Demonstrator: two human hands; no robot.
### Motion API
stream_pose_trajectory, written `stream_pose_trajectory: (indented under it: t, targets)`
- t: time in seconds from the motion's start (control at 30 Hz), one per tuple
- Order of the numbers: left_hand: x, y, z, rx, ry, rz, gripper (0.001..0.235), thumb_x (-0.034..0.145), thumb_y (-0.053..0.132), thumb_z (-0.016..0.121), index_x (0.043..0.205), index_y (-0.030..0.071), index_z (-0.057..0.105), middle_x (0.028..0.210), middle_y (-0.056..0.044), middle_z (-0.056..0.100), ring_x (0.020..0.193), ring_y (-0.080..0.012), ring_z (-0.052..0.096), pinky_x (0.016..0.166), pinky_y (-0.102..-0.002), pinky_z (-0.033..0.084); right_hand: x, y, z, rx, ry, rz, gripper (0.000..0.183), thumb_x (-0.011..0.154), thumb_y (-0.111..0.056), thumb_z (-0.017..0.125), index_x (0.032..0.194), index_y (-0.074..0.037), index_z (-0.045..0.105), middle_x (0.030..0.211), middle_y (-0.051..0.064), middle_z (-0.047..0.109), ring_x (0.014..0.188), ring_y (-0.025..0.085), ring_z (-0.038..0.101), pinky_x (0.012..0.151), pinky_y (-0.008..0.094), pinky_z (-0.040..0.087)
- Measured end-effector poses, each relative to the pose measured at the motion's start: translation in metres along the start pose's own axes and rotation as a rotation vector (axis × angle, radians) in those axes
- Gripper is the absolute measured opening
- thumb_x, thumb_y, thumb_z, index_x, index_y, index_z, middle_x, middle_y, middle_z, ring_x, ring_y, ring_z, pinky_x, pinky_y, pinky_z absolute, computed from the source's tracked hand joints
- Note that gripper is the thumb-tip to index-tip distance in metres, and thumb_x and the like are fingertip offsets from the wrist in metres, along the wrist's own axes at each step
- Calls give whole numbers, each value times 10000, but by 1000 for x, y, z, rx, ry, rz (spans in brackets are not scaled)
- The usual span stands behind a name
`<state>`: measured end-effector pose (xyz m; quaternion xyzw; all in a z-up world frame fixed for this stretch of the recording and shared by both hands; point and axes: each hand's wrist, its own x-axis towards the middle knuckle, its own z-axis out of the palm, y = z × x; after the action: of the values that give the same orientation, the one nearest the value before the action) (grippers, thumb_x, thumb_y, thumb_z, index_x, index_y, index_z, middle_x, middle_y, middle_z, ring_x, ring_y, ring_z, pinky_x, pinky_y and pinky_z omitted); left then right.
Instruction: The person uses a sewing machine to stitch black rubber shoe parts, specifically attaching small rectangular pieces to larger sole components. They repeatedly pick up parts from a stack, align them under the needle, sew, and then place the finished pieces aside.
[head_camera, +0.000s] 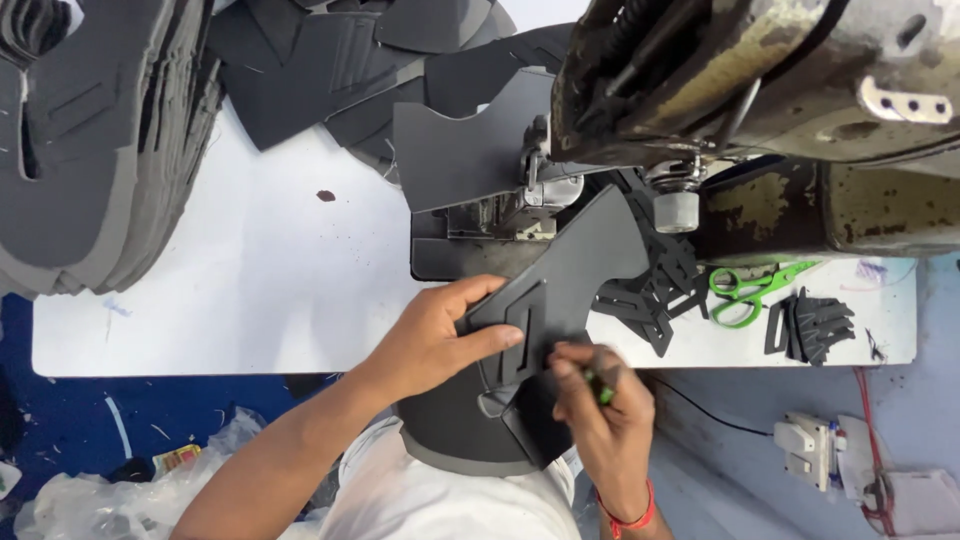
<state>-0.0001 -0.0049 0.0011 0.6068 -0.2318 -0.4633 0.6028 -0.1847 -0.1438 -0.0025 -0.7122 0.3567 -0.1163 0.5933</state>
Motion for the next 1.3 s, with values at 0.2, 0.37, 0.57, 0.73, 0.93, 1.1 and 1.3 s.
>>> stream_pose_trajectory:
  t: [0.2, 0.37, 0.57, 0.73, 0.93, 1.1, 1.3]
  targets:
    - [0, -6, -5, -80, 3, 10, 441, 907, 186, 754, 1293, 2, 649, 1096, -36, 768, 994, -74, 696, 898, -253, 556, 16, 8, -11, 50, 47, -214, 195, 1060, -72, 512, 1174, 29, 633, 1176, 30, 658, 819, 100, 663, 622, 239, 565]
    - [-1, -8, 0, -63, 27, 41, 409, 919, 183, 750, 1271, -6, 660, 1076, -42, 765, 973, -73, 689, 879, -259, 560, 10, 31, -11, 406, -140, -38, 260, 1066, -155, 530, 1250, 10, 608, 795, 95, 702, 708, 147, 694, 541, 258, 519]
    - [-7, 4, 6, 164, 153, 38, 468, 872, 252, 770, 1257, 10, 660, 1027, -73, 790, 917, -106, 738, 820, -272, 580, 10, 22, -6, 329, -117, -12, 234, 1056, -155, 554, 1196, 17, 630, 737, 80, 679, 663, 142, 689, 508, 252, 493]
    - [-10, 3, 9, 291, 212, 61, 543, 850, 318, 784, 1268, 3, 640, 1026, -123, 794, 909, -169, 777, 802, -297, 583, 10, 17, -8, 305, -135, -28, 203, 1021, -97, 604, 1165, 28, 673, 734, 63, 677, 631, 114, 661, 498, 235, 473]
    - [-15, 6, 11, 362, 247, 86, 580, 843, 354, 784, 1274, -3, 630, 1013, -172, 775, 857, -217, 786, 749, -321, 584, 15, 1, -4, 107, -168, -80, 271, 904, 13, 721, 1173, 23, 752, 772, 32, 693, 565, 58, 576, 497, 204, 442]
    - [-8, 15, 1, 377, 206, 76, 516, 844, 363, 775, 1190, 0, 651, 966, -151, 774, 840, -206, 770, 739, -318, 574, 19, -3, 0, 69, -175, -97, 318, 879, 37, 738, 1194, 0, 757, 771, 20, 696, 559, 50, 573, 493, 203, 447]
    - [10, 23, -8, 259, 109, 4, 405, 915, 352, 697, 1127, 8, 666, 868, -119, 750, 770, -151, 683, 706, -308, 534, 27, -1, 6, 59, -158, -135, 319, 895, 33, 745, 1212, -2, 758, 748, 18, 664, 561, 48, 567, 495, 206, 439]
